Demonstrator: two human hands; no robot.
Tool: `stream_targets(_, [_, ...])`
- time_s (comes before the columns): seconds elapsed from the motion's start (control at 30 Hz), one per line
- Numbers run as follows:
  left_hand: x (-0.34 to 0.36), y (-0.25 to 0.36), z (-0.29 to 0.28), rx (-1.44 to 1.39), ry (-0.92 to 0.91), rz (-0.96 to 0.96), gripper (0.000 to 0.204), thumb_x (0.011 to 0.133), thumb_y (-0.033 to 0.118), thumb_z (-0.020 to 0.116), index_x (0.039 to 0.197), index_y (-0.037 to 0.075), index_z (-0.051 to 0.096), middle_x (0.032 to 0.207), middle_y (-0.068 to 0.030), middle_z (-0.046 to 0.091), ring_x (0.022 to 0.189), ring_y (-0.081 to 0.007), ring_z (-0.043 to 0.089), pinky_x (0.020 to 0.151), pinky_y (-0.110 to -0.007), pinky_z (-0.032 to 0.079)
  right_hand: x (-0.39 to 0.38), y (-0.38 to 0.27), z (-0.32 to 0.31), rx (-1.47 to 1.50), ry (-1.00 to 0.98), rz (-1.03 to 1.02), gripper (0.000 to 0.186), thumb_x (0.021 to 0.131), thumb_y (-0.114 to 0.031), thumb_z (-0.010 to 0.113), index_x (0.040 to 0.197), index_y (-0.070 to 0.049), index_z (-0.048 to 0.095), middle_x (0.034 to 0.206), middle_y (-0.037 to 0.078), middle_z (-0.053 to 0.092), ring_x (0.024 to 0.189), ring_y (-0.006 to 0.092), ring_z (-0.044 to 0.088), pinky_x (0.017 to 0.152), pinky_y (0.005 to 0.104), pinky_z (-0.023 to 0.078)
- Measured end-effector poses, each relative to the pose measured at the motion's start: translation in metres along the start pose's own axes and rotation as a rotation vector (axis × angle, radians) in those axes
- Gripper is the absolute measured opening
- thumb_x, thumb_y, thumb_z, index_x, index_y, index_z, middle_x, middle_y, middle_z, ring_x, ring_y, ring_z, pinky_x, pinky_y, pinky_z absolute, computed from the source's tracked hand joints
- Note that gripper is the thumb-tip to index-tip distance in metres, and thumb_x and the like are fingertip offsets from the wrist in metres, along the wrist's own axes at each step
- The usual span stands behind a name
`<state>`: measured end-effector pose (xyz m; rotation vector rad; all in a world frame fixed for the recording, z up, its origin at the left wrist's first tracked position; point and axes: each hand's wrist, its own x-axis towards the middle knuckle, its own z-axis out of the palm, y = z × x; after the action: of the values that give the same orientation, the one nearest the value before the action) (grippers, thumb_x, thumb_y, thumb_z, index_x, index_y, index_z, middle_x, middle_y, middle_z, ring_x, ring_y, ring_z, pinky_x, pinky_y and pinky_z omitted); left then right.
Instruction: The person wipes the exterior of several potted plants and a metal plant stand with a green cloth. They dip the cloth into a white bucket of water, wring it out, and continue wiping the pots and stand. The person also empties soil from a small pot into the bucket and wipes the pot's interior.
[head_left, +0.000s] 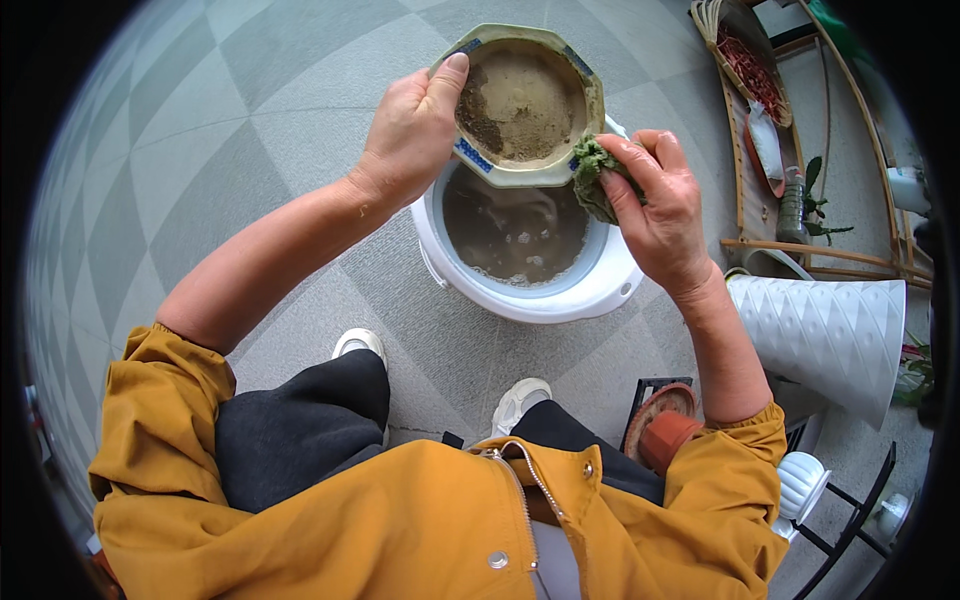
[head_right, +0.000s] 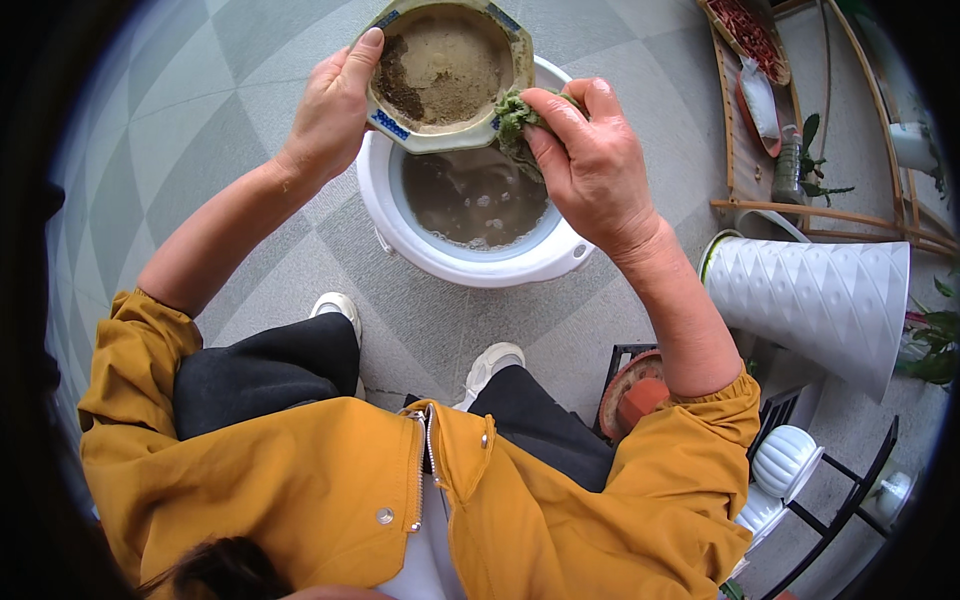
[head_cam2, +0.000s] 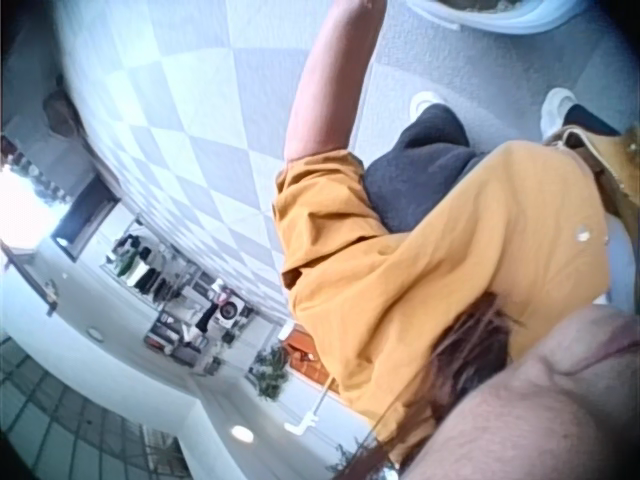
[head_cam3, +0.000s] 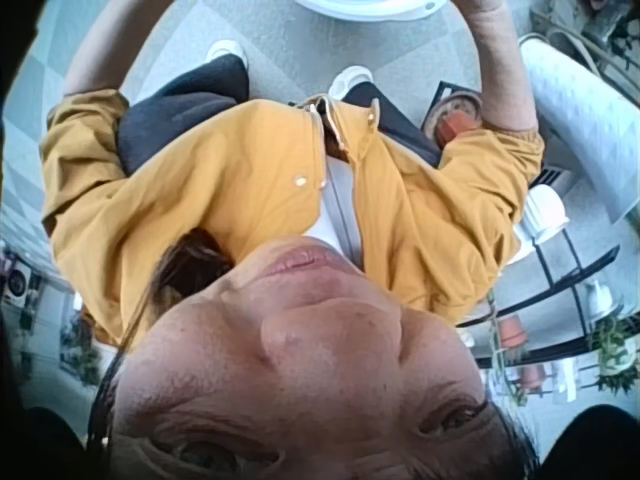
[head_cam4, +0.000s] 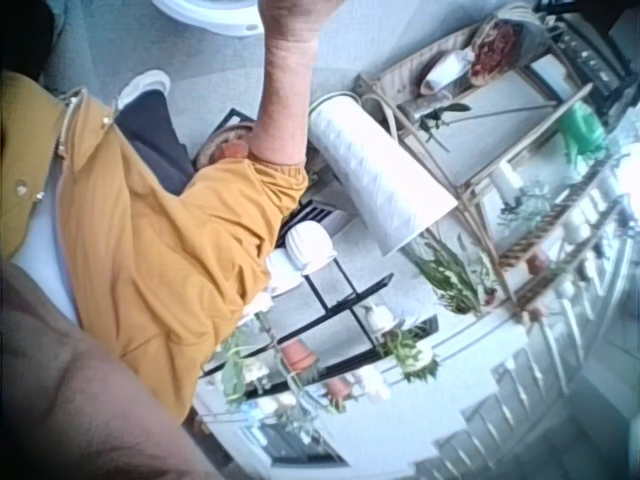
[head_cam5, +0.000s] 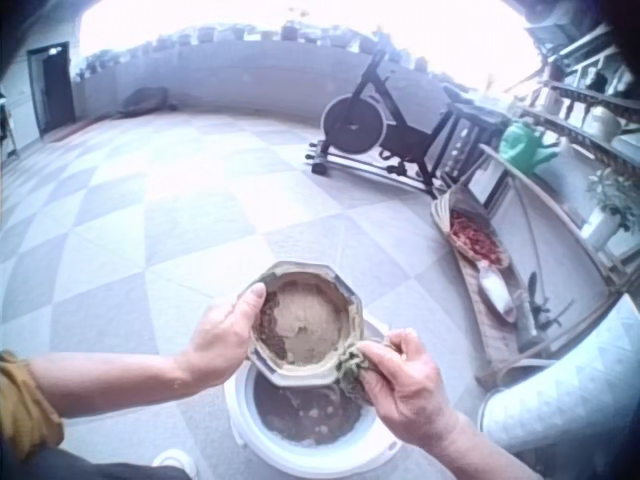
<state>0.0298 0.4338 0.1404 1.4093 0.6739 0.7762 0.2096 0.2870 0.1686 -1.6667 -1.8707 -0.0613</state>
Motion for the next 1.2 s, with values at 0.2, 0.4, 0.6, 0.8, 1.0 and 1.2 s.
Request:
stream_targets(0.2, [-0.007,0.005,0.002,0.141,-0.158,-0.041,0.045,0.099,0.033,0.036,0.092,-0.005,0.060,0.079,-0.0094,0.062,0.072,-0.0118,0.058,0.067,-0.026,0.049,0.001,0.015,-0.001,-0.144,0.016,0.048,0.015,0.081,-0.013,0.060,0.089,-0.001,0.057,0.077,0.014,0.053,0.068,0.0290,0.057,0.061,0.0372,0.048])
stream_targets(0.4, [-0.014,0.004,0.003,0.140,-0.153,-0.062,0.046,0.099,0.033,0.035,0.095,-0.006,0.058,0.081,-0.0104,0.062,0.072,-0.0127,0.059,0.067,-0.027,0.050,0.016,0.017,-0.025,-0.106,0.225,0.172,0.019,0.082,-0.016,0.058,0.089,0.001,0.054,0.077,0.014,0.053,0.065,0.0290,0.055,0.060,0.0376,0.046])
stream_targets(0.6, [-0.011,-0.003,0.006,-0.178,-0.146,-0.232,0.045,0.099,0.032,0.035,0.100,-0.007,0.055,0.084,-0.0121,0.061,0.072,-0.0129,0.060,0.065,-0.027,0.052,-0.012,-0.022,0.005,-0.001,-0.013,0.015,0.028,0.075,-0.009,0.063,0.096,0.000,0.047,0.083,0.015,0.050,0.072,0.0283,0.055,0.062,0.0392,0.048])
stream_targets(0.8, [-0.010,-0.002,-0.002,-0.104,-0.322,-0.264,0.047,0.099,0.033,0.033,0.106,-0.009,0.053,0.087,-0.0146,0.061,0.077,-0.0154,0.062,0.069,-0.028,0.054,0.001,0.021,0.002,0.136,0.059,0.070,0.020,0.079,-0.012,0.060,0.093,-0.001,0.050,0.082,0.014,0.051,0.067,0.0257,0.054,0.060,0.0340,0.047])
stream_targets(1.0, [-0.015,0.002,0.004,0.121,-0.588,-0.194,0.055,0.097,0.042,0.033,0.114,-0.006,0.054,0.092,-0.0145,0.062,0.088,-0.0184,0.063,0.076,-0.031,0.055,0.014,0.029,-0.004,0.535,-0.154,0.237,0.021,0.089,-0.022,0.055,0.097,-0.003,0.053,0.078,0.006,0.057,0.069,0.0133,0.055,0.064,0.0274,0.048])
stream_targets(1.2, [-0.015,0.010,0.009,0.117,-0.732,-0.251,0.061,0.095,0.050,0.032,0.111,-0.003,0.057,0.090,-0.0116,0.063,0.090,-0.0172,0.062,0.078,-0.030,0.053,0.027,0.033,0.002,0.828,-0.384,0.346,0.025,0.089,-0.027,0.057,0.105,-0.008,0.059,0.087,0.004,0.061,0.079,0.0101,0.057,0.073,0.0248,0.050])
